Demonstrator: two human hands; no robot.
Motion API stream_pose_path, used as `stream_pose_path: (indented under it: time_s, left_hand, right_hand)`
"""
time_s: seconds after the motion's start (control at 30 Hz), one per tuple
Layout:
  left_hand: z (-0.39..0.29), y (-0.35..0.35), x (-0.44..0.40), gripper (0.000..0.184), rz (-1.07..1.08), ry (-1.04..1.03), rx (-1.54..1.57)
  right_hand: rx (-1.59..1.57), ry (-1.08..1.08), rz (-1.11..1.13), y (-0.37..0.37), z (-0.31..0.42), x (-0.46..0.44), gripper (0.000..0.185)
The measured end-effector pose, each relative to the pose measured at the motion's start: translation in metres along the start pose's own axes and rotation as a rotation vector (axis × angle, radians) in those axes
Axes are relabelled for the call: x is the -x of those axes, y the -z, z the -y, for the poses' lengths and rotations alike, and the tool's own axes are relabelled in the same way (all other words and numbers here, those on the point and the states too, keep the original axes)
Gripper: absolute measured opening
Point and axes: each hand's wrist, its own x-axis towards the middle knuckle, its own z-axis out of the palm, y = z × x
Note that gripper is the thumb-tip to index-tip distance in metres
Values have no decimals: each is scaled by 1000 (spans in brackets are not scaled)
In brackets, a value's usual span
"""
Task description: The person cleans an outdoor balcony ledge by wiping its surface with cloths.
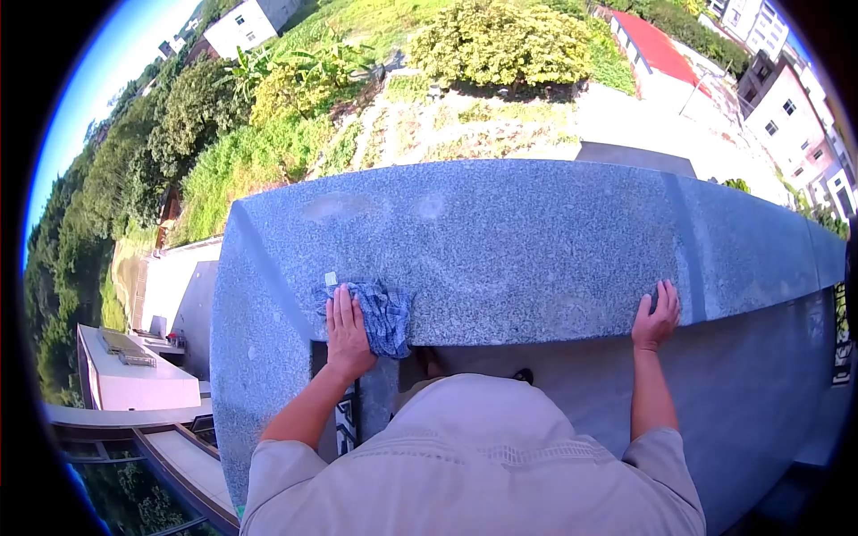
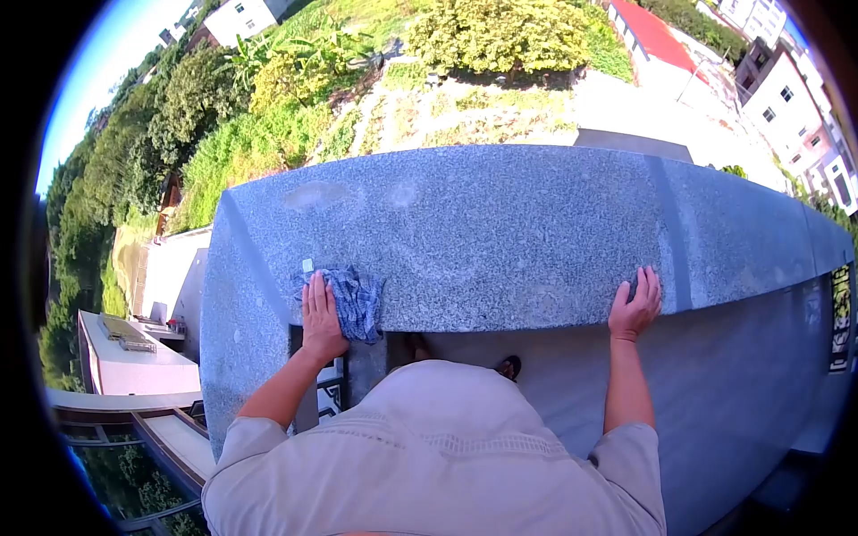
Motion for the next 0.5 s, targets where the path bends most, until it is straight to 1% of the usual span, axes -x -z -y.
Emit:
stream_pose_path:
  time_s: [0.1,0.13,0.23,0.3,0.4,0.5]
  left_hand:
    - [-29,0,-8,98,-106,-37,104]
    - [-43,7,-13,95,-68,-48,154]
    - [-101,8,-37,89,22,-185,62]
    - [-139,4,-56,82,22,-300,21]
    - [-184,11,-84,78,20,-535,38]
    - [-198,1,-92,91,-84,-557,29]
  right_hand:
    - [6,7,4,1,1,0,43]
    - [8,17,5,3,0,0,43]
    - [40,0,31,5,5,0,44]
    - [19,-13,47,6,7,-1,45]
    - [18,-16,63,8,8,-1,47]
    - [-3,-6,53,4,2,1,46]
